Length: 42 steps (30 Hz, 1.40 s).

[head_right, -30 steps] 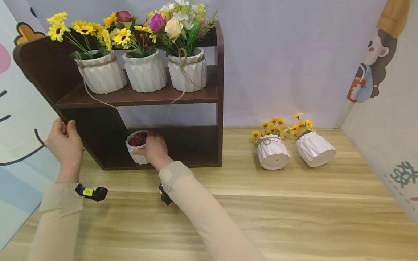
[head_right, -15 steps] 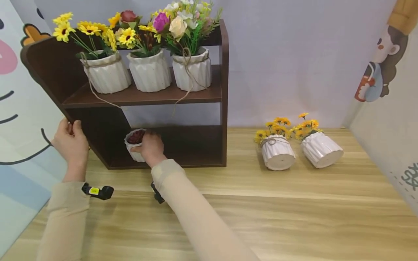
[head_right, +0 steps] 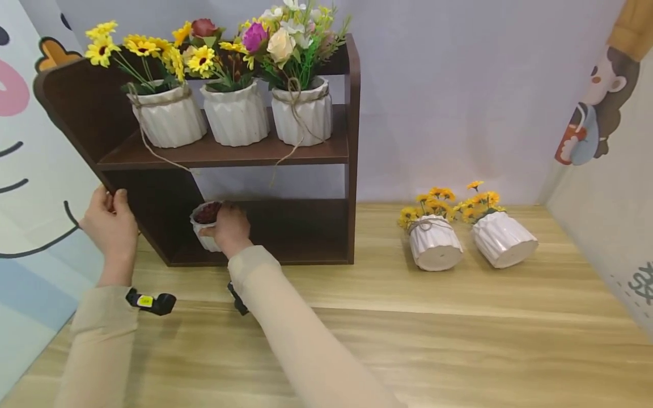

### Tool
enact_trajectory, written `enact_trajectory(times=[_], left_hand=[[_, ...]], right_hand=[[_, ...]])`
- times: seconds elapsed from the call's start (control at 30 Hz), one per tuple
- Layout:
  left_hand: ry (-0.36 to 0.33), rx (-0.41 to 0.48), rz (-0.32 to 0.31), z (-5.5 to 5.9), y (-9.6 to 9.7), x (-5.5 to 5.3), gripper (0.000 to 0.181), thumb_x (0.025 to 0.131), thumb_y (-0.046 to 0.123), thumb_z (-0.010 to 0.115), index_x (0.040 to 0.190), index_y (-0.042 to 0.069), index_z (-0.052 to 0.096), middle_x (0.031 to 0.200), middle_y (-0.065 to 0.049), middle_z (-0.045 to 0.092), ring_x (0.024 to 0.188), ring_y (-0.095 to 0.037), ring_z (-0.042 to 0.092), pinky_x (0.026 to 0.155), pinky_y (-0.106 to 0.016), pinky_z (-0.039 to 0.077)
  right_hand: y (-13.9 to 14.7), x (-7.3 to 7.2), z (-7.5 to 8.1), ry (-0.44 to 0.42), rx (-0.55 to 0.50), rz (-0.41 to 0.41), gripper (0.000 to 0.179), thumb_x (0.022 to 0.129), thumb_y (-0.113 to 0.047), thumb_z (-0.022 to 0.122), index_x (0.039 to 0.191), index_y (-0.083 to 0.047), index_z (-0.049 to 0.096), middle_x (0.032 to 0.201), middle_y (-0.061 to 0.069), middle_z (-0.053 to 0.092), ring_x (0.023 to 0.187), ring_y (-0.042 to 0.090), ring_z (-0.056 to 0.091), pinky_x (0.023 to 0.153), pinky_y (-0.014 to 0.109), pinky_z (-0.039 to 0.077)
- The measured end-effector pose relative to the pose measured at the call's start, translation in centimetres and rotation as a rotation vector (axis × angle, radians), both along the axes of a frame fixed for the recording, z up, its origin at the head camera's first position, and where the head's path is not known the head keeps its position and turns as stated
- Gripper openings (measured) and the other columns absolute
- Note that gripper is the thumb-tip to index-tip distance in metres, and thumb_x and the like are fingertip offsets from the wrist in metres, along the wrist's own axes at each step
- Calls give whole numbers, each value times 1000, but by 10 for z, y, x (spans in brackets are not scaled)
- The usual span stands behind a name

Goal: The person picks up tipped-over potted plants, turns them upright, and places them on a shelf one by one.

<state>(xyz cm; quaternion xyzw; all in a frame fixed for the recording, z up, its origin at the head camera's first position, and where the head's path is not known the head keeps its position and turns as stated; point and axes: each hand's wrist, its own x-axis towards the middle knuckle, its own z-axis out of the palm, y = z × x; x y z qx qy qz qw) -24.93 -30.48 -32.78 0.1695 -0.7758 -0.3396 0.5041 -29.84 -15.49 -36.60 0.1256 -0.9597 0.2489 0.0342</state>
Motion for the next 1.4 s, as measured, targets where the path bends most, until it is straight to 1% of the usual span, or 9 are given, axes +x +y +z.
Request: enact_trajectory(times=[0.07,0.13,0.33,0.43,0.73,0.93,1.07,1.2,1.4], left_hand=[[2,-9,0,-1,0,1,27,93,24,48,99,0,61,78,-19,62,63,-11,39,59,-28,27],[-1,-15,-3,-3,0,1,28,93,25,48,98,0,61,77,-19,61,63,-11,39,60,-28,27],[-11,-14,-30,-12,4,2,30,93,25,48,96,-2,59,77,-21,60,65,-24,45,61,-34,28],[-20,-11,-28,-13,4,2,30,94,26,47,98,-1,60,79,-21,61,68,-24,46,62,-31,29],[-23,-7,-36,1,3,-4,31,94,29,45,100,2,60,80,-18,60,68,-15,42,62,-20,26],[-17,-2,-18,0,1,-2,30,94,28,46,99,2,61,82,-18,63,66,-9,40,61,-19,26],[-22,0,-11,0,-1,-1,30,94,28,46,102,3,62,86,-16,65,70,-13,46,63,-18,28],[-31,8,-16,1,-2,0,30,94,28,46,106,6,62,93,-14,67,78,-20,54,66,-19,31],[-33,7,-8,1,-1,0,30,94,28,46,103,4,62,90,-15,66,75,-17,49,64,-17,29]], right_hand=[[0,0,-1,-8,-20,14,83,70,-53,70,133,-8,40,125,6,54,115,19,50,90,25,42],[3,1,-4,-25,-61,34,85,71,-51,69,136,-8,36,130,7,49,119,20,47,93,25,41],[19,5,-9,-112,-234,93,92,74,-45,70,143,-7,23,142,10,36,127,22,38,98,29,37],[26,7,-8,-98,-240,125,91,75,-45,69,143,-6,22,141,12,37,125,23,40,97,30,38],[44,21,7,59,-200,221,73,78,-44,66,134,-8,38,126,9,51,110,22,53,86,31,46],[59,42,15,67,-124,276,60,84,-40,61,132,-8,43,125,8,51,105,19,55,81,30,48],[71,55,17,98,-35,306,52,87,-33,59,131,-9,45,127,7,50,99,17,58,76,27,49],[83,63,18,155,17,314,45,87,-30,59,126,-11,50,122,5,55,93,15,60,73,26,49],[103,72,13,209,59,323,36,86,-27,61,119,-14,57,113,2,60,89,13,61,75,29,48]])
